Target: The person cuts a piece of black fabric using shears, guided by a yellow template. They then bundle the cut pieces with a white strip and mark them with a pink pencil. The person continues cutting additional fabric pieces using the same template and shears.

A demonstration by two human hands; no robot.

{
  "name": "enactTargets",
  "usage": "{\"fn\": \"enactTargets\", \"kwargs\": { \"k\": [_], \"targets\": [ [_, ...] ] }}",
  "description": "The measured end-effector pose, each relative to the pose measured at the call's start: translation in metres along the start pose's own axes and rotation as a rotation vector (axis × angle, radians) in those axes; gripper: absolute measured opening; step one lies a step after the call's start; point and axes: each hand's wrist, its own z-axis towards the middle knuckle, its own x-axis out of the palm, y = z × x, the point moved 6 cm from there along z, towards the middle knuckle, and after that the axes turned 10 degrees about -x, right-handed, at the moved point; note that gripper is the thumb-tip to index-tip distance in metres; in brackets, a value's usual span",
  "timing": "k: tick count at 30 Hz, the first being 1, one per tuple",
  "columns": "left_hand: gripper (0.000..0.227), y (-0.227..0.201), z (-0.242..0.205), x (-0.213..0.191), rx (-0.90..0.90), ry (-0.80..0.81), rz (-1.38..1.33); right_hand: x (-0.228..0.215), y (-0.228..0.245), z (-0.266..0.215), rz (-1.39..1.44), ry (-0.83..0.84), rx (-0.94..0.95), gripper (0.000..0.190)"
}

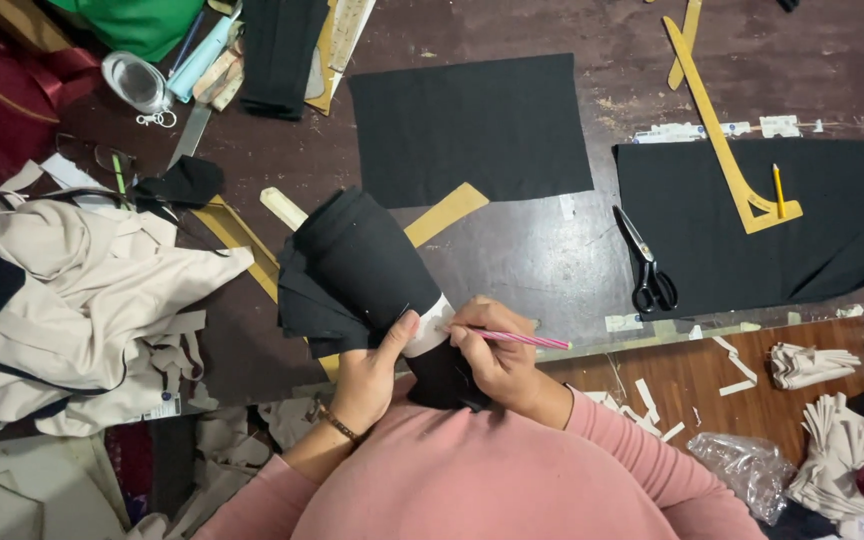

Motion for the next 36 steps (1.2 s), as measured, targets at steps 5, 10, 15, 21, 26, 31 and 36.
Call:
{"fn": "enactTargets", "kwargs": {
  "k": [5, 10, 15, 21, 26, 31, 36],
  "targets": [
    [0.036, -0.018, -0.001, 0.001, -0.006, 0.002, -0.064, 0.002, 0.004, 0.003, 0.058, -0.019, 0.051, 0.017],
    [0.035, 0.011, -0.001, -0.007, -0.022, -0.021, -0.098, 0.003, 0.0, 0.002, 0.048, -0.026, 0.069, 0.017],
    [0.038, 0.024, 0.008, -0.006, -0.059, 0.026, -0.307, 0.0, -0.016, -0.014, 0.125, -0.126, 0.183, 0.014],
    [0.043, 0.022, 0.006, -0.002, -0.122, 0.054, -0.409, 0.001, -0.022, -0.016, 0.153, -0.143, 0.238, 0.011],
    [0.047, 0.041, 0.015, -0.003, -0.15, 0.09, -0.485, -0.005, -0.033, -0.022, 0.269, -0.325, 0.339, 0.012],
    [0.05, 0.053, 0.018, -0.001, -0.153, 0.131, -0.551, -0.003, -0.031, -0.017, 0.3, -0.354, 0.359, 0.012],
    [0.055, 0.053, 0.021, -0.001, -0.132, 0.154, -0.569, 0.0, -0.033, -0.021, 0.291, -0.353, 0.384, 0.012]
  ]
}}
